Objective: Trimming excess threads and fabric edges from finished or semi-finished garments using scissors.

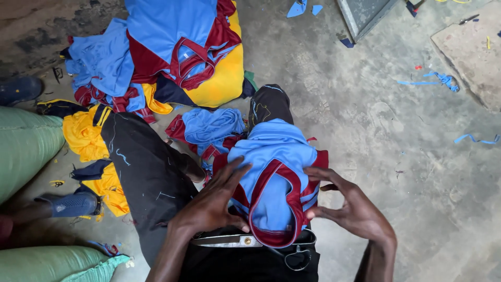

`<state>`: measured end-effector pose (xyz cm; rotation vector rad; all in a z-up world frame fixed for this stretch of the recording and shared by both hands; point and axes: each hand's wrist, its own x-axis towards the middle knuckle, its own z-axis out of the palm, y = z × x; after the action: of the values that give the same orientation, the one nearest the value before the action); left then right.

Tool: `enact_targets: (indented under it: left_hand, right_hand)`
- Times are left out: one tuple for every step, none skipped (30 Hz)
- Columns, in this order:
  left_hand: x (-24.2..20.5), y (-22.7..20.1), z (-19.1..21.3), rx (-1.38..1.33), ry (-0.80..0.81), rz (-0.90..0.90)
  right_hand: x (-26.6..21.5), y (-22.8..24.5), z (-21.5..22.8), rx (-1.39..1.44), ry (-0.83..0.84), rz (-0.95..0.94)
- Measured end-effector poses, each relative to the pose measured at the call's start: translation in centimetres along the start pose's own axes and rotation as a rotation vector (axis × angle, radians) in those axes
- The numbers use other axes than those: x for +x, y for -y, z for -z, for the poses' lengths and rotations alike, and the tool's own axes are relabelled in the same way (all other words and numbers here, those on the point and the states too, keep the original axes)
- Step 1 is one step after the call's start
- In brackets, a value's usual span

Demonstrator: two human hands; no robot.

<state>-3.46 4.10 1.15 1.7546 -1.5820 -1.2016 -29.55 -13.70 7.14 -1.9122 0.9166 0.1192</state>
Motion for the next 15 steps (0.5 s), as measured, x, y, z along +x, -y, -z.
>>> enact_targets:
  left_hand:
    - [0.0, 0.9, -0.3, 0.011, 0.067, 0.035]
    - [0.3, 0.8, -0.3, 0.015, 0.069, 0.027]
    - [0.6, 0.6, -0.3, 0.075, 0.016, 0.040]
    - [0.6, 0.4, -0.4, 0.133, -0.038, 0.057]
    - [1.2, 1.1, -0.5, 0.136, -0.036, 0.053]
    - [1.8, 1.8, -0.6, 0.194, -0.096, 0.018]
    - [2.4, 2.6, -0.7, 0.252, -0.156, -0.019]
    - [2.7, 1.9, 0.5, 0.256, -0.160, -0.019]
    - [3.0, 1.2, 1.8, 0.243, -0.347, -0.082]
    - [3.6, 0.4, 2.9, 0.223, -0.531, -0.152]
    - [3.1, -3.0, 4.3, 0.223, -0.531, -0.159]
    - [2.3, -6.4, 5.9, 0.044, -0.669, -0.337]
    - [1.6, -9.8, 7.5, -0.139, -0.802, -0.516]
    - [0.7, -12.2, 8.2, -0.141, -0.806, -0.515]
    - [-0.2, -14.6, 9.0, -0.037, -0.877, -0.666]
  right_hand:
    - [-0.2, -1.4, 0.6, 0.089, 0.050, 0.057]
    - [0.4, -2.7, -0.2, 0.089, 0.041, 0.057]
    - [0.9, -4.0, -0.9, 0.028, -0.044, 0.070]
    - [1.4, -5.2, -1.7, -0.031, -0.125, 0.083]
    - [1.9, -5.3, -1.5, -0.030, -0.130, 0.083]
    - [2.4, -5.3, -1.2, -0.068, -0.178, 0.072]
    - [2.9, -5.3, -1.0, -0.106, -0.227, 0.062]
    - [2.6, -3.4, 0.0, -0.106, -0.229, 0.067]
    - [2.3, -1.4, 1.1, -0.081, -0.392, 0.134]
    - [1.7, 0.4, 2.3, -0.060, -0.560, 0.196]
    - [0.7, 1.9, 3.0, -0.063, -0.566, 0.196]
    - [-0.1, 3.7, 3.7, -0.064, -0.790, 0.461]
    - [-1.0, 5.4, 4.4, -0.060, -1.016, 0.724]
    - [-1.7, -1.2, 6.4, -0.062, -1.012, 0.726]
    - [-2.6, -7.2, 7.2, 0.107, -1.060, 0.784]
